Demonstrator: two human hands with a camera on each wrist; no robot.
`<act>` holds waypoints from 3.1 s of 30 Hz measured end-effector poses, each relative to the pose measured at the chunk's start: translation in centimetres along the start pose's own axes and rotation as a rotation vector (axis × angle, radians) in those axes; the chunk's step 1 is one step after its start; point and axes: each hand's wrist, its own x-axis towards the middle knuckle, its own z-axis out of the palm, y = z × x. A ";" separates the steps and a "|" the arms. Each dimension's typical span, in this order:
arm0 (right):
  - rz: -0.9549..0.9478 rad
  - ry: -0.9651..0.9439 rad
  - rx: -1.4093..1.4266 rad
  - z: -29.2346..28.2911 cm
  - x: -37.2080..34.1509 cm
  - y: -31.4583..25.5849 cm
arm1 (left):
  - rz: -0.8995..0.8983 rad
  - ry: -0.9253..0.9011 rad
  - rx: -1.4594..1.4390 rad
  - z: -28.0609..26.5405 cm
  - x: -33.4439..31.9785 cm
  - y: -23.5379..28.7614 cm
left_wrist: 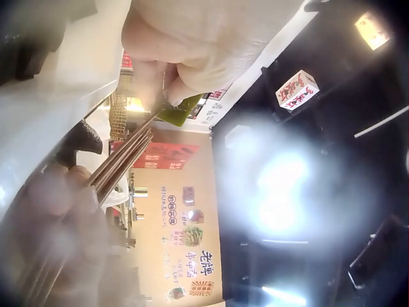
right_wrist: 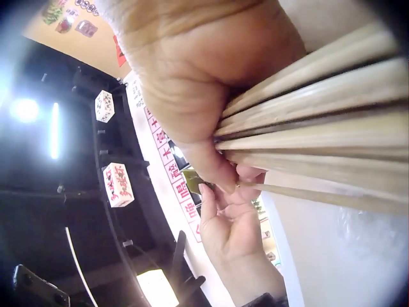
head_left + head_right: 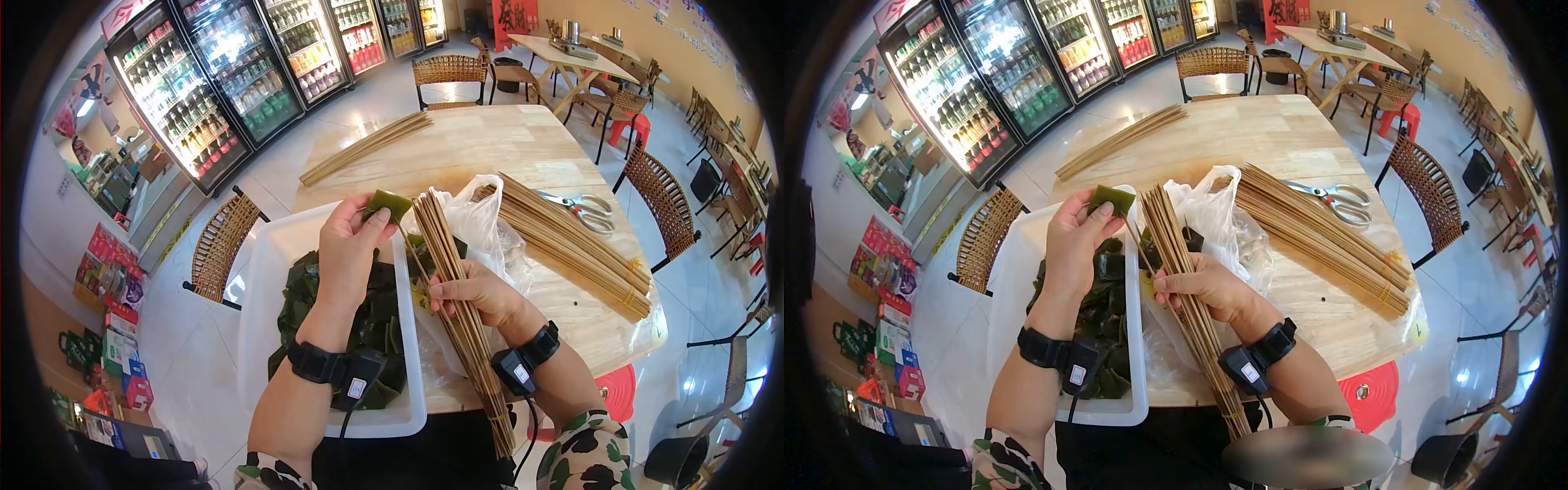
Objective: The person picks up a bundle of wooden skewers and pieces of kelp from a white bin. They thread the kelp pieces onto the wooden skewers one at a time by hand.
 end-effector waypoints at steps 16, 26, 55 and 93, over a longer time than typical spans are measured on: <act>-0.024 0.003 -0.014 0.1 0.1 0.2 | 0.067 -0.015 0.300 -0.5 -0.3 -0.5; -0.052 0.033 -0.020 0.1 0.0 0.0 | 0.039 -0.099 0.309 1.0 -1.5 -0.6; -0.027 0.027 -0.091 0.5 0.0 0.1 | -0.047 0.047 0.265 -0.3 -0.2 -1.0; -0.107 0.178 -0.074 0.7 0.4 0.0 | 0.000 -0.028 0.616 1.1 -1.3 -2.5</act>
